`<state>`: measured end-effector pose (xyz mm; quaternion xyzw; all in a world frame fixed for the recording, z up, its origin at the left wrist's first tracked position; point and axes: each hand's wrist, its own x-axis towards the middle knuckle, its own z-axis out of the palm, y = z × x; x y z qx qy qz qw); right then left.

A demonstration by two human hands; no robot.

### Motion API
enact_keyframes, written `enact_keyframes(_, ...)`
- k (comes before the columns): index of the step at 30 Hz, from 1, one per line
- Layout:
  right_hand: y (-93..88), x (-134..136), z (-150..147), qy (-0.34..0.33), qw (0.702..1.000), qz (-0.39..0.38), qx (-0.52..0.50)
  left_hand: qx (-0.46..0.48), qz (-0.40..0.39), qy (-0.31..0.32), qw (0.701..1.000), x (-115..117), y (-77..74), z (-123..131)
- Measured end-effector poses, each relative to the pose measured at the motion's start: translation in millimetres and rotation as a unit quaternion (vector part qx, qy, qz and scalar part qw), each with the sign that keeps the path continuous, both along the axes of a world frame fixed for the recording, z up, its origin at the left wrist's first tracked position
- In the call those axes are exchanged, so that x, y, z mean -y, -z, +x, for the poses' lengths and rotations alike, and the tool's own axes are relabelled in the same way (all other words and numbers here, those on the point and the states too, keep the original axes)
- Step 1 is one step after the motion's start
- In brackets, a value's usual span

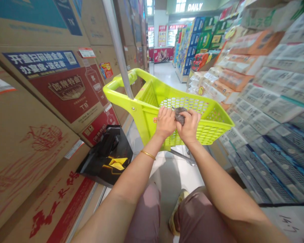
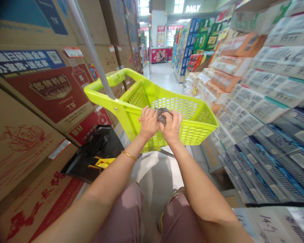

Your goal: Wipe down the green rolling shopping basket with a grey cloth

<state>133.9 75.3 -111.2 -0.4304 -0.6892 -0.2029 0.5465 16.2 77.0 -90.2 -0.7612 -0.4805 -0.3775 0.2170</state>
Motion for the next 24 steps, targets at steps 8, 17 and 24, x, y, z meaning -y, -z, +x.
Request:
enact_keyframes(8, 8.5, 13.4, -7.1, -0.014, 0.997, 0.018, 0.073, -0.008, -0.002, 0.012, 1.0, 9.0, -1.9, -23.2)
enact_keyframes(17, 25.2, 35.8, -9.7, -0.01, 0.989, -0.042, 0.143, -0.018, -0.032, 0.025, 0.999, 27.6, -10.3, -35.3)
enact_keyframes(24, 31.0, 51.7, -8.9, -0.032, 0.967, -0.103, 0.231, 0.0, -0.012, 0.041, 0.999, 32.6, -2.6, -36.4)
